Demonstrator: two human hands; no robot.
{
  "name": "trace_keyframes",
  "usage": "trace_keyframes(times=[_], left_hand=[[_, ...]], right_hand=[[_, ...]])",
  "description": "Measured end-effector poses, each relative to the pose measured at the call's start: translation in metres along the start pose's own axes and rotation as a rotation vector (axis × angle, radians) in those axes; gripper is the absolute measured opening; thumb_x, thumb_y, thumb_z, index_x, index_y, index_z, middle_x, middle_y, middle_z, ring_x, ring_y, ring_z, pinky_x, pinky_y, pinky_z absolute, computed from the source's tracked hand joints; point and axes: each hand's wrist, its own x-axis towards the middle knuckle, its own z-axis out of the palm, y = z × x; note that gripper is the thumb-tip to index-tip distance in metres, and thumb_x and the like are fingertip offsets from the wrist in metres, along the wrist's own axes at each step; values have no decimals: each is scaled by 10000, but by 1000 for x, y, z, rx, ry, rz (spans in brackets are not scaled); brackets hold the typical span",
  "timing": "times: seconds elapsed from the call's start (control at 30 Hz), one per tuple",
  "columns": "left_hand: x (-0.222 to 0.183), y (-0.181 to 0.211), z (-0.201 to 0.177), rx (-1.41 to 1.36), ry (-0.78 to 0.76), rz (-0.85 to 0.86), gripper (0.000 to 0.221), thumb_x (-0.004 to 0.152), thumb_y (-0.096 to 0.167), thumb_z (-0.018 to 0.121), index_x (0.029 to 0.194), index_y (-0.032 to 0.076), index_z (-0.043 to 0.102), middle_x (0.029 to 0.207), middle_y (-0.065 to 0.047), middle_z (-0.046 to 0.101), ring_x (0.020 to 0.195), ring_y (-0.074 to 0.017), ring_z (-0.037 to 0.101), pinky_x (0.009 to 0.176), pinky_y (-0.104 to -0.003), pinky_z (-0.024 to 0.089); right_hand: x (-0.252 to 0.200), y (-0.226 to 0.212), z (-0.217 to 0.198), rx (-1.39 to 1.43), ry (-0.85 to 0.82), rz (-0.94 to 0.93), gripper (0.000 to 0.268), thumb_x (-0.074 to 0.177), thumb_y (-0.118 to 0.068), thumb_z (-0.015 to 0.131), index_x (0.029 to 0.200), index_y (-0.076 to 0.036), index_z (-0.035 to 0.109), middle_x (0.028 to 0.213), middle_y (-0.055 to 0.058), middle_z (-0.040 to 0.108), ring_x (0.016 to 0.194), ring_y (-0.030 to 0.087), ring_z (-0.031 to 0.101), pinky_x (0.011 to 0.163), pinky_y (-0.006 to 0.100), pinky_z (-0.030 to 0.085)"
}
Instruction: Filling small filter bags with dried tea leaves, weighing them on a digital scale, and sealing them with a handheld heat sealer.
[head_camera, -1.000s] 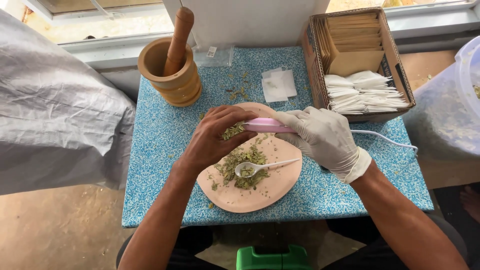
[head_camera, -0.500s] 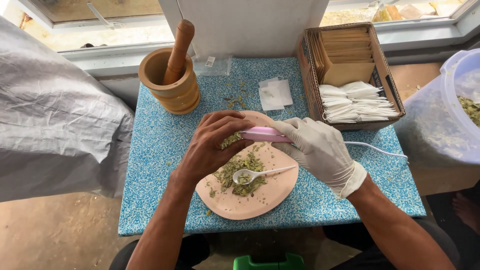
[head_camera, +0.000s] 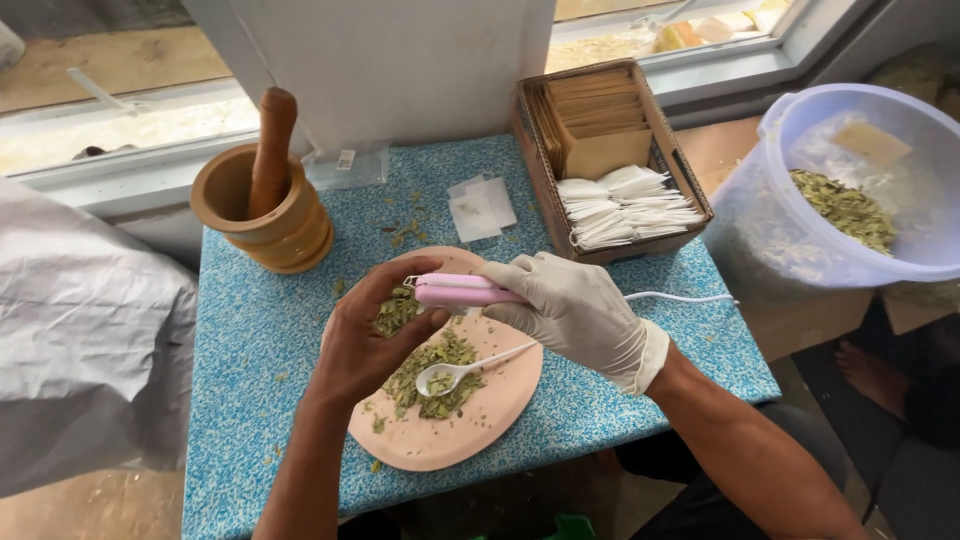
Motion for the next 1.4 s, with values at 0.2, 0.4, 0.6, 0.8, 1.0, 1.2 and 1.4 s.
trace_keyframes(times=[0.2, 0.4, 0.6, 0.8, 1.0, 1.2, 1.4], left_hand=[[-1, -4, 9, -20, -42, -107, 404, 884, 306, 967, 1222, 126, 841, 1126, -120, 875, 1174, -360, 823, 1036, -561, 599], [-2, 16, 4, -197, 19, -157, 447, 910, 256, 912, 1230, -8, 749, 1137, -269, 844, 1156, -473, 811, 1097, -647, 568], [-5, 11, 3, -254, 21, -140, 242, 978, 238, 862, 1100, 42, 789, 1076, -188, 862, 1125, -351, 821, 1104, -609, 566], [-11, -10, 1, -313, -16, -144, 247, 951, 232, 908, 1059, 50, 782, 1047, -149, 854, 1100, -284, 832, 1084, -523, 602], [-13, -25, 10, -350, -36, -151, 241, 950, 199, 920, 1067, 32, 793, 1017, -107, 851, 1102, -224, 828, 1073, -464, 607], [-16, -26, 15, -379, 22, -135, 204, 975, 153, 899, 1074, 15, 787, 1019, -125, 838, 1087, -192, 789, 1054, -445, 602], [-15, -22, 17, -457, 47, -170, 186, 960, 108, 912, 1061, -2, 801, 996, -67, 826, 1066, -143, 759, 1039, -408, 605]], right_hand=[[4, -16, -15, 316, -98, 256, 382, 1014, -329, 831, 1395, -302, 818, 960, -14, 815, 880, 119, 742, 848, 348, 625], [11, -25, -18, 549, -164, 416, 363, 1015, -306, 829, 1363, -203, 853, 997, 57, 845, 921, 116, 688, 901, 389, 620], [13, -25, -14, 680, -212, 483, 366, 1024, -283, 822, 1375, -183, 852, 962, 18, 810, 937, 104, 668, 900, 362, 623], [9, -18, -15, 781, -285, 533, 421, 1046, -343, 789, 1412, -140, 830, 862, 55, 713, 805, 103, 561, 756, 295, 572], [8, -3, -10, 808, -307, 537, 396, 1077, -341, 757, 1390, -109, 829, 849, 68, 697, 758, 109, 556, 703, 287, 541], [8, -8, -12, 782, -291, 552, 428, 1043, -335, 794, 1414, -125, 831, 853, 71, 728, 793, 114, 572, 741, 293, 554], [17, -29, -19, 558, -205, 467, 436, 947, -273, 899, 1362, -142, 867, 980, 83, 863, 892, 134, 696, 872, 372, 626]])
